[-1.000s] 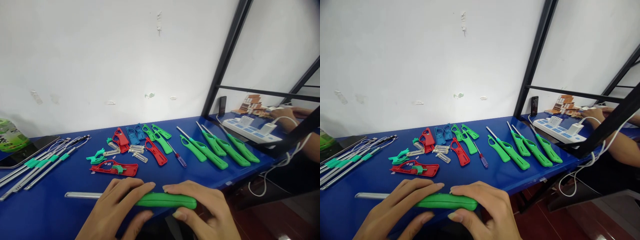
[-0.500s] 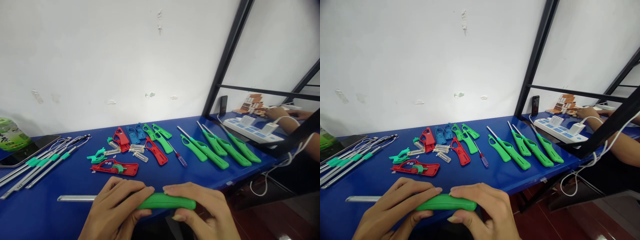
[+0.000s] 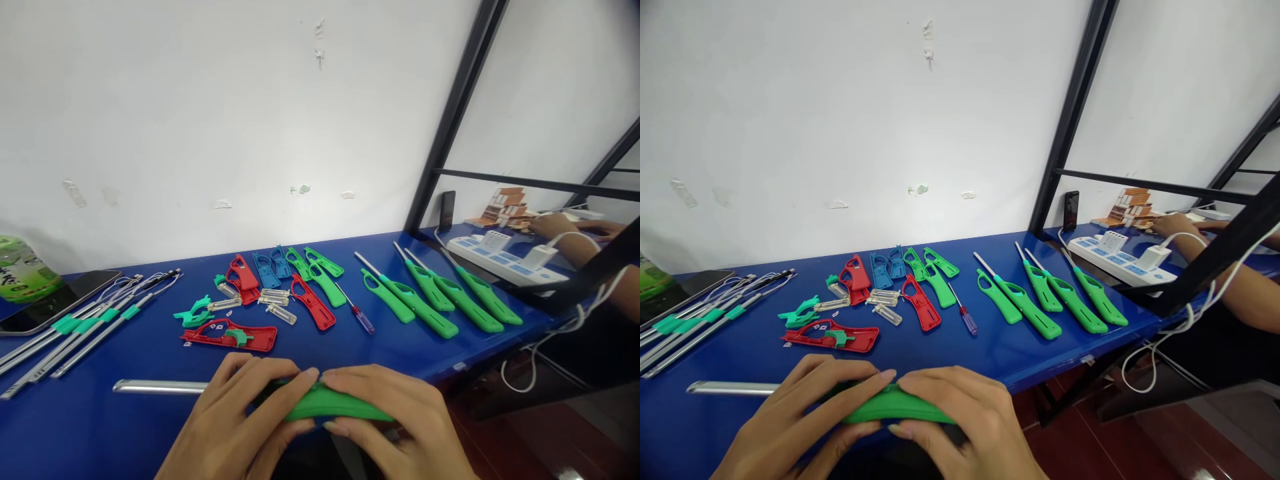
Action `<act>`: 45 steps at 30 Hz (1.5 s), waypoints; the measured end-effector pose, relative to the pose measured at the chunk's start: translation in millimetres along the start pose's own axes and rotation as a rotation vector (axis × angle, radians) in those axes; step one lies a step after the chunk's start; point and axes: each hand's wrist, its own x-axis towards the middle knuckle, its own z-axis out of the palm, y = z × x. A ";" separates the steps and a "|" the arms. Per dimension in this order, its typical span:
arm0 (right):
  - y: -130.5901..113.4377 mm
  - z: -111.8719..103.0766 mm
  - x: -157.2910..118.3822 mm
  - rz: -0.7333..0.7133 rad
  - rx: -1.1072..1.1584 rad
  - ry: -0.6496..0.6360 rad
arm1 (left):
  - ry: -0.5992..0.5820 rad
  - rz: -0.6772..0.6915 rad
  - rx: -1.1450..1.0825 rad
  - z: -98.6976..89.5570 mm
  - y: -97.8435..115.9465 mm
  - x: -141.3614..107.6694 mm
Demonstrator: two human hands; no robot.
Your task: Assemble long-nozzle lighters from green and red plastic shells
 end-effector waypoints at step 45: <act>125.7 -85.0 -2.4 0.448 -0.669 0.341 | 0.018 -0.145 0.206 20.8 -42.7 -40.0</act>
